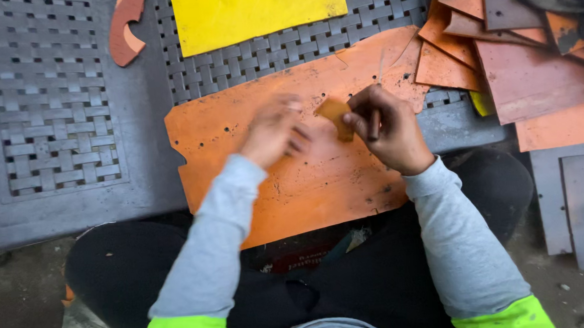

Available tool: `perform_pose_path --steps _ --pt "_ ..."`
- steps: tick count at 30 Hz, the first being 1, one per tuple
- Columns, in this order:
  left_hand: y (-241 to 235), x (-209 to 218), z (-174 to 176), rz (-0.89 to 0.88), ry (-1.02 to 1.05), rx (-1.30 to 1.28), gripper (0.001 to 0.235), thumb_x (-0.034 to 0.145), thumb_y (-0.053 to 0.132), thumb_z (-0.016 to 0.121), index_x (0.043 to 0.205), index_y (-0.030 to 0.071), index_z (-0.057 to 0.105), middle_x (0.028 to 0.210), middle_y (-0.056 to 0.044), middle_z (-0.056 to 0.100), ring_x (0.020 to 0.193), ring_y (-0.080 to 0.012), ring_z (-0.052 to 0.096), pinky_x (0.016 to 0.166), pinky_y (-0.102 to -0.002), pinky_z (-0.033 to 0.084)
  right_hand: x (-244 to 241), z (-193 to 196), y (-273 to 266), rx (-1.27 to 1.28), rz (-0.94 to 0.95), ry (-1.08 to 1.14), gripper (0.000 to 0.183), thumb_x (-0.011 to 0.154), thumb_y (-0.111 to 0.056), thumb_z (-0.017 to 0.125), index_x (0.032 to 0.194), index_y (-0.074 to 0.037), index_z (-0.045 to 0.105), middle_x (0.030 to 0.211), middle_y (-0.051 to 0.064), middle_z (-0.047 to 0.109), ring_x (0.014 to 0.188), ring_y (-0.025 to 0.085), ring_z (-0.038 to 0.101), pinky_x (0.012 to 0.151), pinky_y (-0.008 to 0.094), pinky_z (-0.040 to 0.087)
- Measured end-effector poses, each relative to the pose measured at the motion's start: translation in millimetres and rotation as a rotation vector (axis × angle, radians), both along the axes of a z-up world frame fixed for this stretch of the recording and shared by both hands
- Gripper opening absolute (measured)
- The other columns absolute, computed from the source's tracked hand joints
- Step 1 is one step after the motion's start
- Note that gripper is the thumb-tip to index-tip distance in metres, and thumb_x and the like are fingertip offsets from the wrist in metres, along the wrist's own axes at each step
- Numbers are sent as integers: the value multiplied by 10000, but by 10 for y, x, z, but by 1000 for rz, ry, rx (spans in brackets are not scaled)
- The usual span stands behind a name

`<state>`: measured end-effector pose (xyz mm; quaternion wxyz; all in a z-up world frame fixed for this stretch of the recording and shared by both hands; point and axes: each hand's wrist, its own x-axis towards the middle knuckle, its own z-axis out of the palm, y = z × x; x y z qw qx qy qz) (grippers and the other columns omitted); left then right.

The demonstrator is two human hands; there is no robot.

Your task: The person uses a small knife to cut crescent-shaped pieces from a large orange leather sheet. They repeatedly trace the outline of a template, cut along the line, and remove the finished piece, placing it aside.

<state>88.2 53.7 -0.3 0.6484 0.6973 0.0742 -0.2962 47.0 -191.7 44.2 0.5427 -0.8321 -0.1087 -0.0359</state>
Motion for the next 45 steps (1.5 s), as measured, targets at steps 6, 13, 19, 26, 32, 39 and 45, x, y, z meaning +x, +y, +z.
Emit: perform_pose_path --steps 6,13,19,26,32,39,45 --pt "1191 -350 -261 244 -585 299 276 1055 203 639 1244 2 629 1101 -82 720 988 -133 720 868 -257 585 43 -220 20 -132 -88 119 146 908 -80 780 962 -28 655 748 55 633 618 97 527 573 280 464" --pt "1534 -734 -249 303 -587 372 212 1048 127 663 1210 -9 667 1055 -89 719 928 -131 669 834 -256 553 -36 -200 275 -277 -95 195 199 869 -144 807 929 -36 650 638 38 633 571 131 628 568 288 499" --pt "1117 -571 286 53 -608 522 250 971 153 678 1188 30 686 1011 -86 749 902 -161 715 773 -299 562 -79 -48 308 -227 -67 185 132 931 -53 758 1006 -25 653 793 118 678 628 256 636 629 360 514" --pt "820 -393 467 -317 -598 579 251 969 162 639 1185 37 666 1061 -111 724 934 -235 715 879 -386 567 -131 41 167 -352 215 -20 343 712 129 677 1017 -26 651 1337 139 677 1084 339 698 872 358 588" --pt "458 -211 220 -353 -885 565 263 924 102 651 1171 16 676 1222 -147 667 1168 -343 600 1026 -434 474 -273 9 223 -474 127 -56 476 693 -18 763 1154 -30 642 1370 195 614 1198 403 599 961 433 521" --pt "211 -97 21 -441 -930 549 356 903 27 594 1247 57 680 1286 -72 647 1192 -294 570 1041 -428 460 -246 -100 324 -546 152 -135 390 721 -52 754 1096 -31 648 1332 185 651 1254 404 568 1021 462 498" --pt "144 -60 4 -531 -904 659 409 845 30 601 1227 115 718 1245 3 620 1157 -246 525 989 -431 421 -236 -148 338 -525 190 -165 332 761 14 694 1087 -34 652 1336 181 658 1245 402 587 1037 453 511"
